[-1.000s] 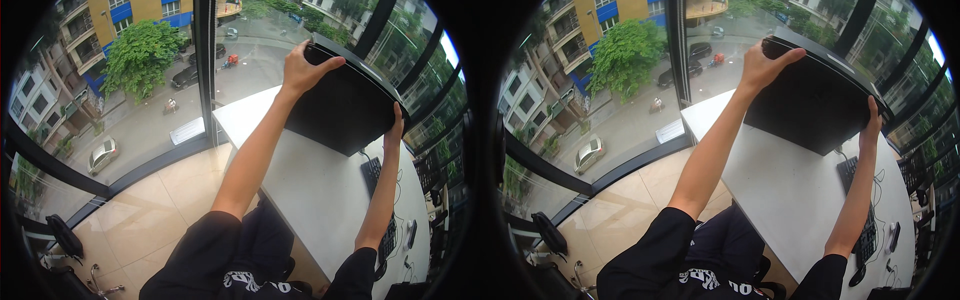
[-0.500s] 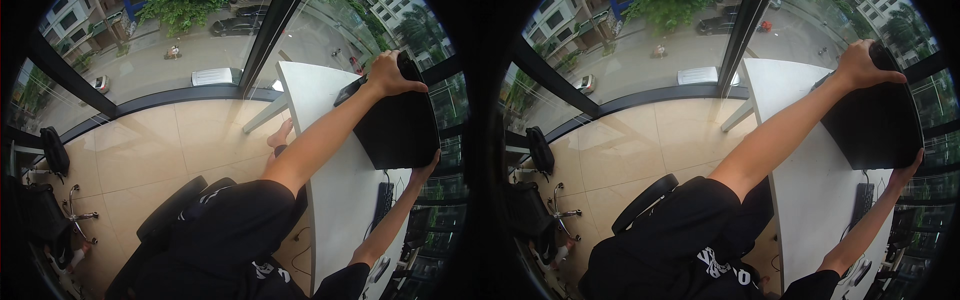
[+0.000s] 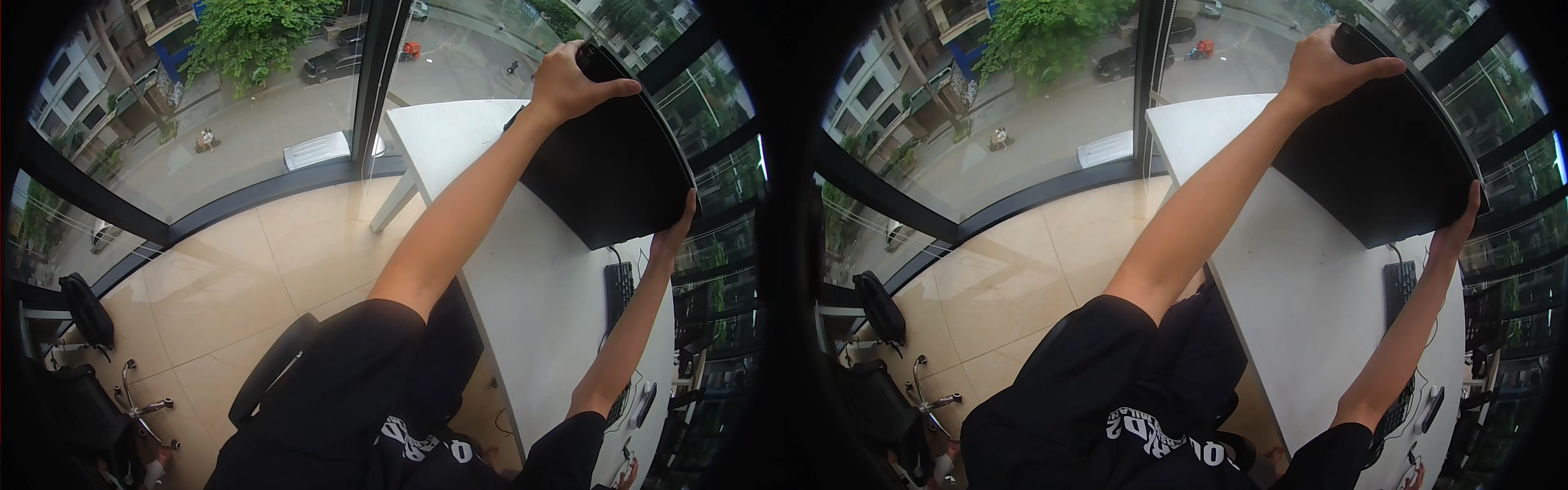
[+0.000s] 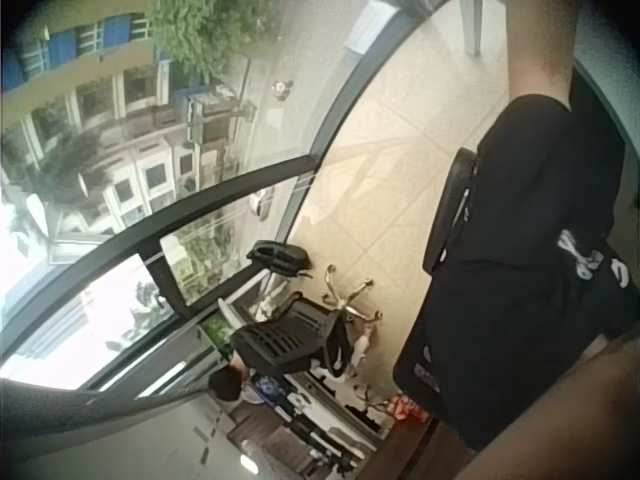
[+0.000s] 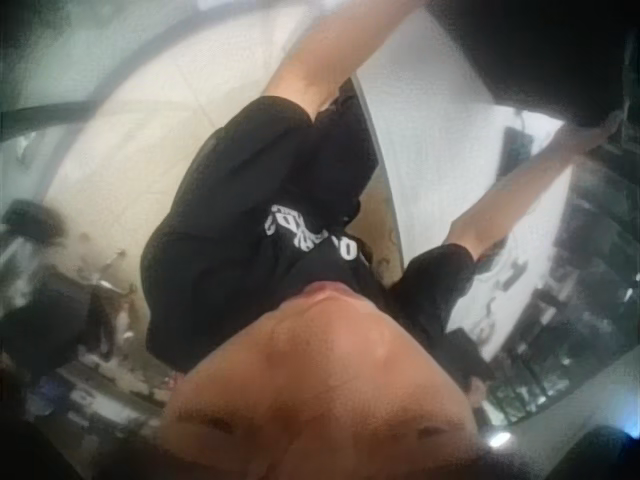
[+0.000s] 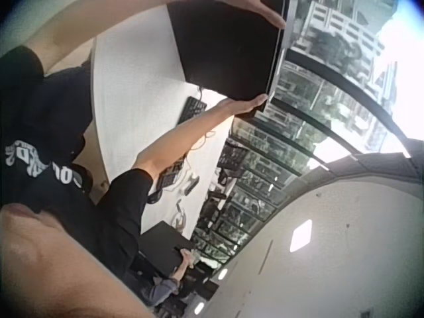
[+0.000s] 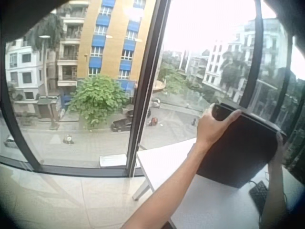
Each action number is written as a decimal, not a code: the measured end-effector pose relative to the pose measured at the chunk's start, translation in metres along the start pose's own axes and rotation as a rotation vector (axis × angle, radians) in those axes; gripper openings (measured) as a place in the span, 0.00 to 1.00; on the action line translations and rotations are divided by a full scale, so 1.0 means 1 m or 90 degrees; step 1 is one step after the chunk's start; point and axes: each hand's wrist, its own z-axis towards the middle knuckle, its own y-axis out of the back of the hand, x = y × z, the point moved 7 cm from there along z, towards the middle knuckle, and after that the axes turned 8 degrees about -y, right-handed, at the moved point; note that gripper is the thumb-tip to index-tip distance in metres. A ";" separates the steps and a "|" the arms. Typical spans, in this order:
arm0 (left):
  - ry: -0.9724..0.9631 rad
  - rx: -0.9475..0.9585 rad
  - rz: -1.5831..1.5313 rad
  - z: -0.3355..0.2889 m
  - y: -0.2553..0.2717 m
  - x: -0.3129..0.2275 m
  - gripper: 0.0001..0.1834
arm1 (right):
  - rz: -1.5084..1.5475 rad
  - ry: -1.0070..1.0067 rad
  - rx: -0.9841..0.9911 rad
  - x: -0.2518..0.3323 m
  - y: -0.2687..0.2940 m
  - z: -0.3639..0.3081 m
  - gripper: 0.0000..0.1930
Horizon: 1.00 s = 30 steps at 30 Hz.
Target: Removing internal components from a computer tower and closing the chassis.
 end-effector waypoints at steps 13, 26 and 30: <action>-0.280 0.601 0.470 0.033 -0.078 -0.102 0.53 | 0.008 0.041 -0.007 0.001 -0.013 -0.014 0.31; -0.117 0.886 0.562 0.079 -0.074 -0.092 0.61 | -0.084 0.072 -0.023 0.007 -0.016 -0.015 0.35; -0.041 0.881 0.612 0.085 -0.077 -0.092 0.63 | -0.071 0.080 -0.061 0.017 -0.010 -0.012 0.37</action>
